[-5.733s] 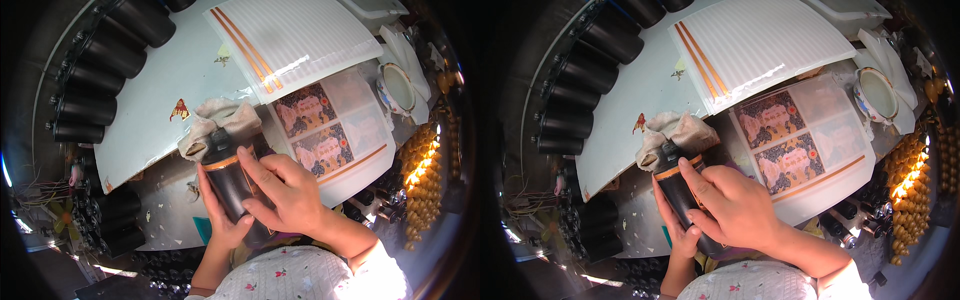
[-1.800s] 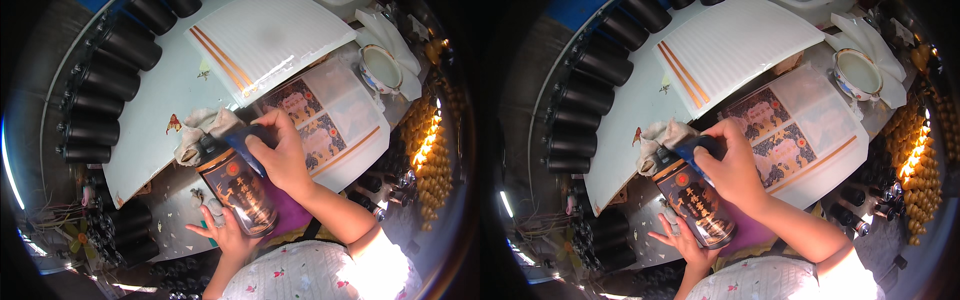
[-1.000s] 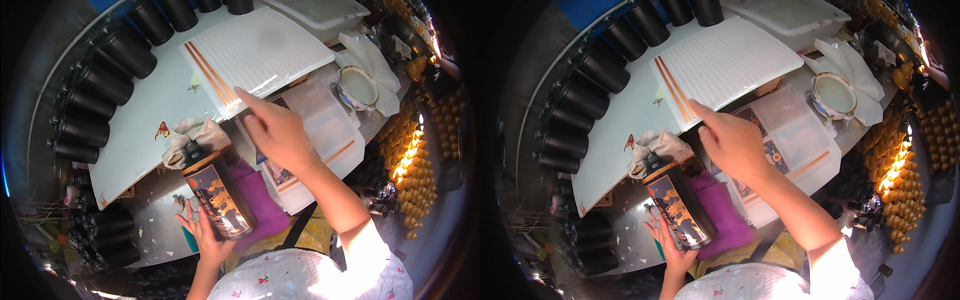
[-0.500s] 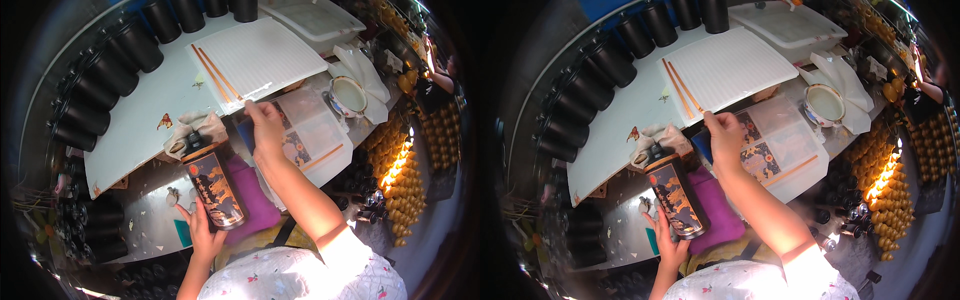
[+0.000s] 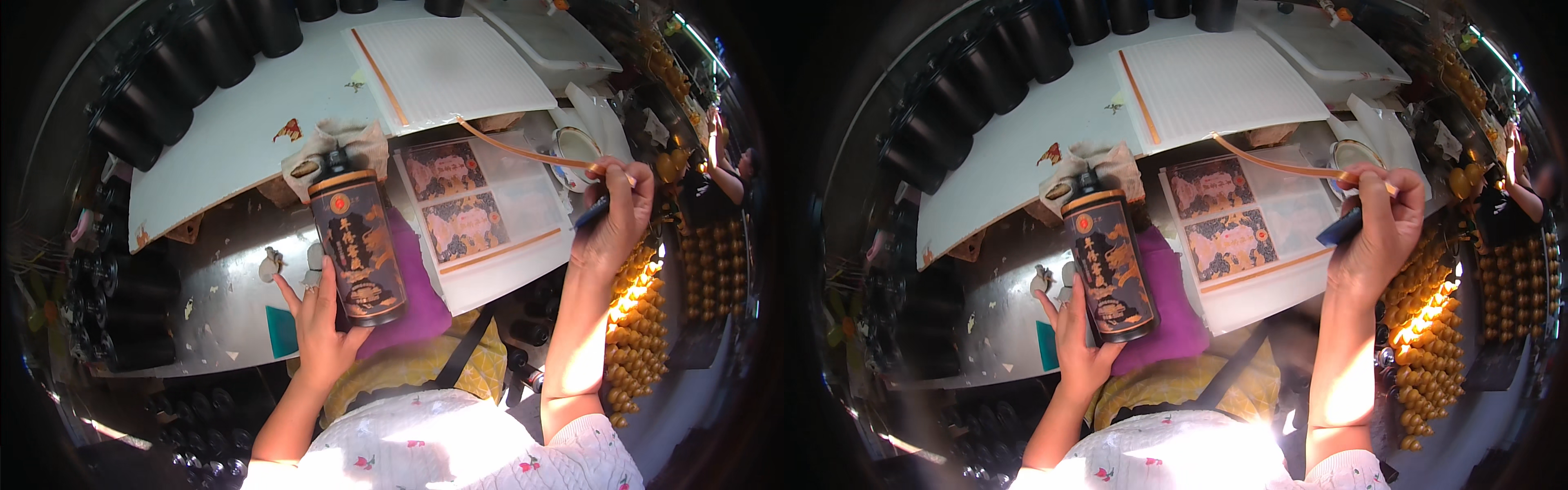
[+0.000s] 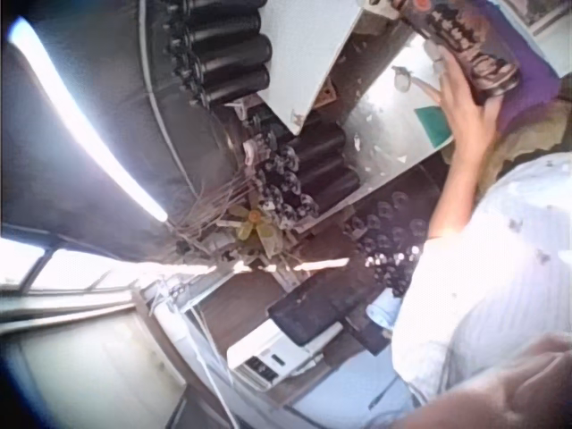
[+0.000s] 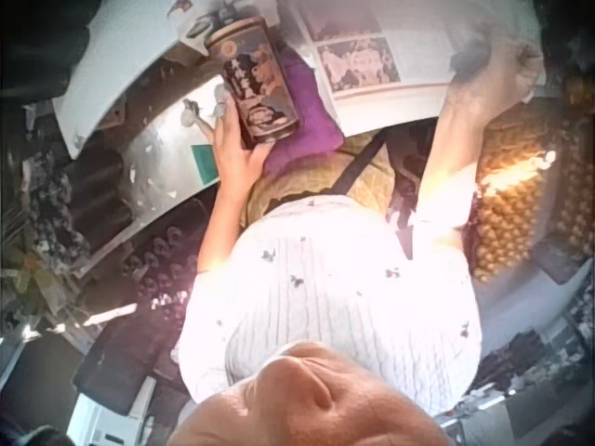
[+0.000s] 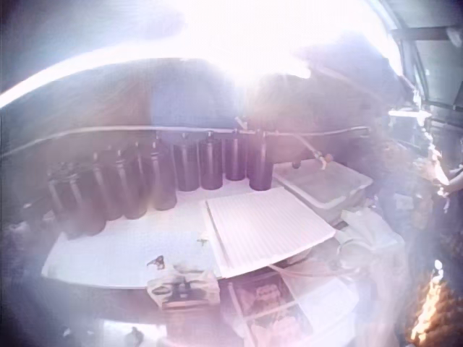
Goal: The person applies decorative paper labels and gold foil strips to cylindrical black containers. They smooth the labels with a blue plastic card and trim the edges with scissors. The finished containers are placed on a nearby rack.
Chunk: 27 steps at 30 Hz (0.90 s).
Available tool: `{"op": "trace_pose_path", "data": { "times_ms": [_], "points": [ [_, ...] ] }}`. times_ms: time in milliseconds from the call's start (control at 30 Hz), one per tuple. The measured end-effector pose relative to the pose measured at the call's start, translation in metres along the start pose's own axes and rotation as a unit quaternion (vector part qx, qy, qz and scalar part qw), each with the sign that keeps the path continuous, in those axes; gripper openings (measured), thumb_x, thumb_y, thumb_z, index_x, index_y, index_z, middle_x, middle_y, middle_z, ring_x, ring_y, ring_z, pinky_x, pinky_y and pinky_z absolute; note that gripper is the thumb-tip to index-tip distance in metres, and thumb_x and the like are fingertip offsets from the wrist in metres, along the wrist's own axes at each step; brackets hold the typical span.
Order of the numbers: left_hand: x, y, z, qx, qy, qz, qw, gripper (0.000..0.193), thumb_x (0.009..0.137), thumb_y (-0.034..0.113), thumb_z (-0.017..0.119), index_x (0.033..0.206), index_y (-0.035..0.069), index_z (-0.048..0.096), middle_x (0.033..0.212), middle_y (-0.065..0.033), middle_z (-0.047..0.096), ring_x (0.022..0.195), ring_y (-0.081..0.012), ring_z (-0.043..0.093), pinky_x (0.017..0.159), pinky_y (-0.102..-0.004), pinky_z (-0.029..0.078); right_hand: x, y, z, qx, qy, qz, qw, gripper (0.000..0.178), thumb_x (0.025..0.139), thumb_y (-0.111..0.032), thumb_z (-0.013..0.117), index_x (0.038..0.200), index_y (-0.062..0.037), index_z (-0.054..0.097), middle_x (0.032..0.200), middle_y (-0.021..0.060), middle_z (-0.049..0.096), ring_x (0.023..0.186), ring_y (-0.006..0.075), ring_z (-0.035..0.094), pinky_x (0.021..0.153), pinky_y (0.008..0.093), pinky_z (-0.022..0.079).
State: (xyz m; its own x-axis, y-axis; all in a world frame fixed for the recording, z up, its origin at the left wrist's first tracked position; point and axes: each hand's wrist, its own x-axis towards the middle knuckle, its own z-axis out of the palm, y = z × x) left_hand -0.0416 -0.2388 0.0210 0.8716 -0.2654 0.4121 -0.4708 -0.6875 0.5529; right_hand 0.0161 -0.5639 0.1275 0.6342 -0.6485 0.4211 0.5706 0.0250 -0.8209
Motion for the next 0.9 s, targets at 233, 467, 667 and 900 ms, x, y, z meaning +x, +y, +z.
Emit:
{"op": "trace_pose_path", "data": {
  "times_ms": [233,467,667,900],
  "points": [
    [-0.002,0.005,0.004,0.036,0.04,0.002,0.999,0.104,0.067,0.027,0.085,0.152,0.001,0.033,0.084,-0.0061,0.053,0.08,-0.026,0.055,0.115,-0.0684,0.001,-0.036,-0.019,-0.005,-0.096,-0.131,-0.053,0.985,0.024,0.088,0.008,0.061,0.104,-0.0043,0.047,0.085,0.0106,0.068,0.078,0.0143,0.065,0.079,0.0248,0.051],
    [0.001,0.01,0.004,0.015,0.045,0.0,0.999,0.104,0.067,0.029,0.085,0.152,0.002,0.032,0.094,-0.01,0.056,0.089,-0.0291,0.056,0.116,-0.0655,0.005,-0.06,-0.051,0.009,-0.093,-0.274,-0.025,0.957,0.036,0.082,0.013,0.057,0.114,-0.0003,0.05,0.081,0.0121,0.067,0.076,0.0128,0.065,0.063,0.0189,0.043],
    [0.002,0.009,0.0,0.047,0.035,0.032,0.998,0.102,0.067,0.025,0.085,0.153,0.005,0.032,0.095,-0.0096,0.056,0.091,-0.0284,0.056,0.115,-0.0679,0.005,-0.071,-0.06,0.025,-0.089,-0.374,-0.021,0.923,0.049,0.085,-0.003,0.068,0.128,0.0078,0.046,0.076,0.0114,0.065,0.066,0.0121,0.062,0.062,0.0176,0.047],
    [0.005,0.026,-0.01,-0.09,0.012,-0.002,0.996,0.091,0.071,0.033,0.085,0.148,0.009,0.042,0.103,-0.0128,0.052,0.116,-0.0357,0.045,0.115,-0.0647,-0.002,-0.076,-0.059,0.039,-0.072,-0.484,-0.031,0.871,0.034,0.082,0.007,0.063,0.115,0.0066,0.052,0.076,0.0117,0.065,0.065,0.0149,0.064,0.058,0.022,0.051]
  ]
}}
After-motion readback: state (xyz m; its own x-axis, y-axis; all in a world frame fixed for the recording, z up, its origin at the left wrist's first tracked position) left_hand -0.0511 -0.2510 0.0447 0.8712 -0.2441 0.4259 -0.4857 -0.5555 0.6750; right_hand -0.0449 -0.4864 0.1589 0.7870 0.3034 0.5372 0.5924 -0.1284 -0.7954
